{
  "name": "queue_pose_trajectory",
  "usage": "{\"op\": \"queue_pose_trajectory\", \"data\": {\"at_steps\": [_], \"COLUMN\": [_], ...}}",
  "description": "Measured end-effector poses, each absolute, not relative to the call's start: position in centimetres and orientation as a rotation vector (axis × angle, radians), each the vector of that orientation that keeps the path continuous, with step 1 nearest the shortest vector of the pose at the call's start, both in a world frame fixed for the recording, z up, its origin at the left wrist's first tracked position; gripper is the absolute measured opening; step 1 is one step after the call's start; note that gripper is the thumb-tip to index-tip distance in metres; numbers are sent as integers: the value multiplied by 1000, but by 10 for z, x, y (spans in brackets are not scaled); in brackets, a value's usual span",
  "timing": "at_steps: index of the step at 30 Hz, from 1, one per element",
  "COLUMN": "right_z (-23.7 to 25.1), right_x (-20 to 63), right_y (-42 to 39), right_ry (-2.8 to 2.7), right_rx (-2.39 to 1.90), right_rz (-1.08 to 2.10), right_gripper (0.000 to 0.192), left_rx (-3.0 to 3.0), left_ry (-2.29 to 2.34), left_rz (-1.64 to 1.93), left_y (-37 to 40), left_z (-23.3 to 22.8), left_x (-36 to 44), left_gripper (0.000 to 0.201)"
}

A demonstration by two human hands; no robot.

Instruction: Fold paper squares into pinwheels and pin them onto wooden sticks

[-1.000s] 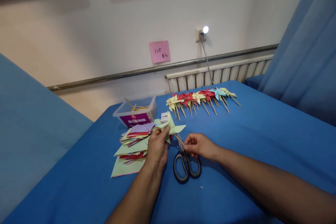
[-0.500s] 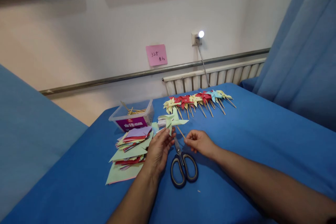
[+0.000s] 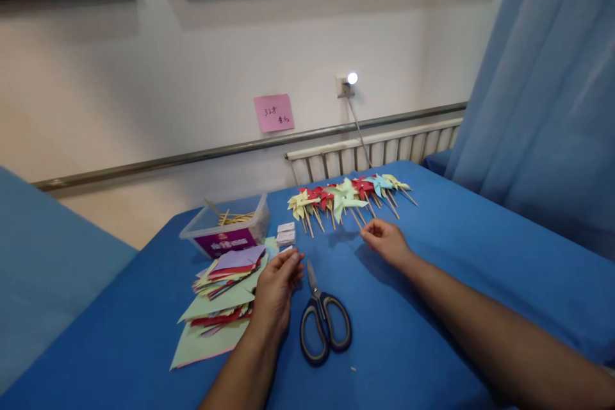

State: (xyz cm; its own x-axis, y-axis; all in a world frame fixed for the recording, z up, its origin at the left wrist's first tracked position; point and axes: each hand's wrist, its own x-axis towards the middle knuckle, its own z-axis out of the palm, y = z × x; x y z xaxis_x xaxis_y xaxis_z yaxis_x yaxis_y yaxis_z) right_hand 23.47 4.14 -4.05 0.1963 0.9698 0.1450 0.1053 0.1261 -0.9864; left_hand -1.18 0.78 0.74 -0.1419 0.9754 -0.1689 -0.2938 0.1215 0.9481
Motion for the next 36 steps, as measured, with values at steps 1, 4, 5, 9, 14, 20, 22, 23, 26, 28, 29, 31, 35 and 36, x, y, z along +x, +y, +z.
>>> {"op": "queue_pose_trajectory", "data": {"at_steps": [1, 4, 5, 9, 14, 20, 22, 23, 26, 28, 29, 31, 35, 36], "right_z": [-42, -48, -50, -61, -63, -57, -56, -56, -54, -52, -51, -50, -49, -50], "right_x": [227, 204, 199, 191, 191, 193, 193, 194, 194, 195, 195, 195, 195, 195], "right_y": [33, 13, 8, 1, -1, -4, -4, -4, -4, -5, -5, -5, -5, -5], "right_ry": [-1237, -1451, -1509, -1617, -1676, -1706, -1718, -1721, -1722, -1719, -1718, -1716, -1732, -1741], "right_rx": [-1228, -1120, -1102, -1081, -1070, -1058, -1055, -1053, -1047, -1050, -1050, -1048, -1045, -1049], "right_rz": [963, 1129, 1163, 1235, 1332, 1355, 1352, 1352, 1359, 1363, 1363, 1357, 1341, 1333], "right_gripper": [27, 23, 22, 20, 21, 21, 21, 20, 19, 19, 19, 19, 19, 19], "left_rx": [821, 850, 878, 1071, 1195, 1213, 1198, 1190, 1174, 1169, 1169, 1178, 1229, 1251], "left_ry": [1178, 1163, 1169, 1251, 1293, 1384, 1395, 1394, 1383, 1382, 1382, 1384, 1403, 1416], "left_rz": [1372, 1467, 1489, 1490, 1447, 1398, 1385, 1380, 1372, 1366, 1362, 1350, 1326, 1319], "left_y": [8, 8, 8, 6, 5, 6, 6, 6, 6, 6, 6, 7, 8, 8], "left_z": [9, 14, 15, 18, 17, 16, 16, 16, 16, 16, 15, 15, 15, 15], "left_x": [-13, -18, -20, -21, -18, -19, -19, -19, -19, -19, -19, -20, -21, -22], "left_gripper": [35, 37, 39, 37, 34, 38, 36, 35, 31, 31, 32, 34, 39, 40]}}
